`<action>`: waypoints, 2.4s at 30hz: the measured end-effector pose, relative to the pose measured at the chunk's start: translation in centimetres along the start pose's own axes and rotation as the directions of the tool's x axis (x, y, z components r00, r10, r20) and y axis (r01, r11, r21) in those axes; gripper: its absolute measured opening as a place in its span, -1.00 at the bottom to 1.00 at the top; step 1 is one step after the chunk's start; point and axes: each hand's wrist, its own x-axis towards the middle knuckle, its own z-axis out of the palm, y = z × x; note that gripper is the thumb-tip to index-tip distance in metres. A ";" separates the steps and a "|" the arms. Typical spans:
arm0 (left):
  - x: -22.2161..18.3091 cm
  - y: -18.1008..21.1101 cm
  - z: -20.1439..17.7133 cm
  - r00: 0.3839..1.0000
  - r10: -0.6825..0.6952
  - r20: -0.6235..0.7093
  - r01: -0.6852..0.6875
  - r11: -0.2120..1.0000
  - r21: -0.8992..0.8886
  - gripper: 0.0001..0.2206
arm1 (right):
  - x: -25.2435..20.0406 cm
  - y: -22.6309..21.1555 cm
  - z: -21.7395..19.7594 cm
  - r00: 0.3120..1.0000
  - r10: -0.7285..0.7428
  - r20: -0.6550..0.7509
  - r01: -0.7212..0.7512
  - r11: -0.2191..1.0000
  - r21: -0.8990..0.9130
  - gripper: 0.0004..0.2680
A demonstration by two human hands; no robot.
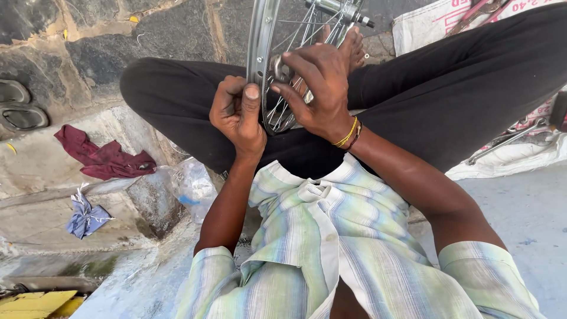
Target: Repairing and truing a bicycle wheel by adjusting spokes.
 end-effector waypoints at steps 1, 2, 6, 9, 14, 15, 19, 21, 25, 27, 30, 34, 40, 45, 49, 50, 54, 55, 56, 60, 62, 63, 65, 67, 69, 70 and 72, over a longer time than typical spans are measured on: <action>-0.1 -0.1 -0.2 1.000 0.000 0.000 0.000 1.000 0.001 -0.78 | 0.2 -0.3 0.2 1.000 0.000 0.000 0.000 1.000 0.001 -0.68; -0.2 -0.3 -0.3 1.000 -0.009 0.003 0.009 1.000 0.003 -0.78 | 0.3 -0.6 0.3 0.998 0.067 -0.003 -0.067 0.994 -0.088 -0.69; 0.5 -0.4 -0.6 0.995 -0.095 0.016 0.096 0.995 -0.032 -0.76 | 1.4 -0.9 -0.2 0.993 0.097 0.065 -0.098 0.995 0.019 -0.75; 1.0 0.2 -0.5 0.990 -0.139 0.027 0.140 0.989 -0.037 -0.75 | 1.9 -0.7 -0.5 0.963 0.117 0.244 -0.192 0.932 0.309 -0.78; 1.5 -0.5 -1.3 0.982 -0.187 -0.017 0.186 0.981 -0.055 -0.74 | 1.7 -1.1 1.4 0.982 0.106 0.153 -0.137 0.968 0.209 -0.77; 1.5 -0.6 -1.4 0.981 -0.192 -0.033 0.190 0.981 -0.041 -0.73 | 1.3 -0.9 1.9 0.990 0.081 0.113 -0.100 0.980 0.171 -0.77; 1.5 -0.8 -2.0 0.977 -0.210 -0.044 0.207 0.975 -0.079 -0.71 | 2.4 -0.7 2.1 0.985 0.125 0.116 -0.146 0.970 0.195 -0.67; 1.5 -1.0 -2.2 0.977 -0.203 -0.066 0.200 0.979 -0.052 -0.70 | 3.5 0.0 2.2 0.977 -0.015 0.214 -0.014 0.991 0.133 -0.74; 2.1 -0.9 -1.7 0.969 -0.236 -0.068 0.229 0.969 -0.095 -0.69 | 3.6 2.3 2.7 0.883 0.143 0.448 -0.349 0.838 0.420 -0.68; 2.0 -1.6 -2.4 0.971 -0.221 -0.087 0.208 0.968 -0.137 -0.71 | 3.1 2.8 3.0 0.908 0.044 0.416 -0.333 0.679 0.655 -0.76; 2.1 -1.4 -2.5 0.967 -0.251 -0.037 0.246 0.963 -0.107 -0.71 | 3.0 2.0 3.8 0.920 0.162 0.356 -0.351 0.745 0.568 -0.80; 3.0 -0.7 -1.4 0.977 -0.215 -0.004 0.214 0.973 -0.089 -0.66 | 3.6 1.8 4.1 0.964 0.198 0.177 -0.240 0.934 0.266 -0.74; 2.8 -1.3 -1.7 0.971 -0.235 -0.039 0.226 0.962 -0.152 -0.69 | 3.7 1.6 3.9 0.911 0.201 0.359 -0.374 0.770 0.517 -0.79; 3.0 -1.6 -2.2 0.970 -0.231 -0.075 0.221 0.968 -0.119 -0.68 | 4.3 2.4 3.5 0.934 0.007 0.357 -0.266 0.681 0.682 -0.76; 3.2 -1.7 -1.5 0.977 -0.210 -0.045 0.203 0.972 -0.120 -0.69 | 4.4 1.3 3.8 0.925 0.213 0.315 -0.270 0.952 0.148 -0.79; 3.4 -1.5 -1.4 0.978 -0.203 -0.046 0.198 0.975 -0.098 -0.69 | 4.6 1.1 3.6 0.959 0.120 0.257 -0.181 0.957 0.229 -0.71; 3.2 -2.1 -2.3 0.974 -0.211 -0.083 0.203 0.974 -0.099 -0.70 | 4.2 2.2 3.4 0.903 0.110 0.414 -0.416 0.458 0.785 -0.87; 3.3 -1.6 -1.7 0.974 -0.212 -0.080 0.204 0.974 -0.101 -0.70 | 4.2 1.8 3.8 0.904 0.113 0.413 -0.416 0.461 0.784 -0.87; 3.3 -1.1 -1.2 0.977 -0.205 -0.051 0.198 0.973 -0.116 -0.70 | 4.2 1.5 4.0 0.932 0.151 0.329 -0.320 0.770 0.552 -0.81; 3.4 -1.8 -1.6 0.984 -0.164 -0.071 0.160 0.985 -0.059 -0.70 | 4.7 0.7 4.0 0.927 0.198 0.320 -0.311 0.882 0.355 -0.65; 3.2 -2.5 -2.4 0.979 -0.178 -0.098 0.171 0.982 -0.074 -0.70 | 4.1 2.0 4.2 0.919 0.163 0.360 -0.363 0.708 0.606 -0.76; 3.0 -2.9 -2.7 0.973 -0.203 -0.112 0.193 0.977 -0.095 -0.71 | 3.6 2.8 4.0 0.913 0.132 0.386 -0.401 0.468 0.788 -0.87; 3.3 -2.1 -1.9 0.974 -0.202 -0.105 0.195 0.978 -0.073 -0.71 | 3.9 1.8 4.6 0.940 0.161 0.302 -0.315 0.754 0.577 -0.80; 3.6 -1.6 -1.2 0.976 -0.198 -0.096 0.194 0.980 -0.051 -0.70 | 4.5 0.7 4.4 0.966 0.156 0.208 -0.211 0.938 0.277 -0.73; 3.5 -1.3 -1.0 0.977 -0.187 -0.102 0.178 0.979 -0.098 -0.71 | 5.2 -0.7 3.8 0.904 0.287 0.317 -0.381 0.878 0.291 -0.64; 3.6 -1.2 -1.2 0.977 -0.184 -0.105 0.174 0.980 -0.098 -0.71 | 5.3 -0.8 3.4 0.905 0.284 0.318 -0.378 0.879 0.292 -0.64; 3.6 -1.2 -1.2 0.976 -0.174 -0.131 0.170 0.985 -0.042 -0.69 | 5.4 -1.0 2.2 0.966 0.019 0.257 -0.131 0.895 0.426 -0.61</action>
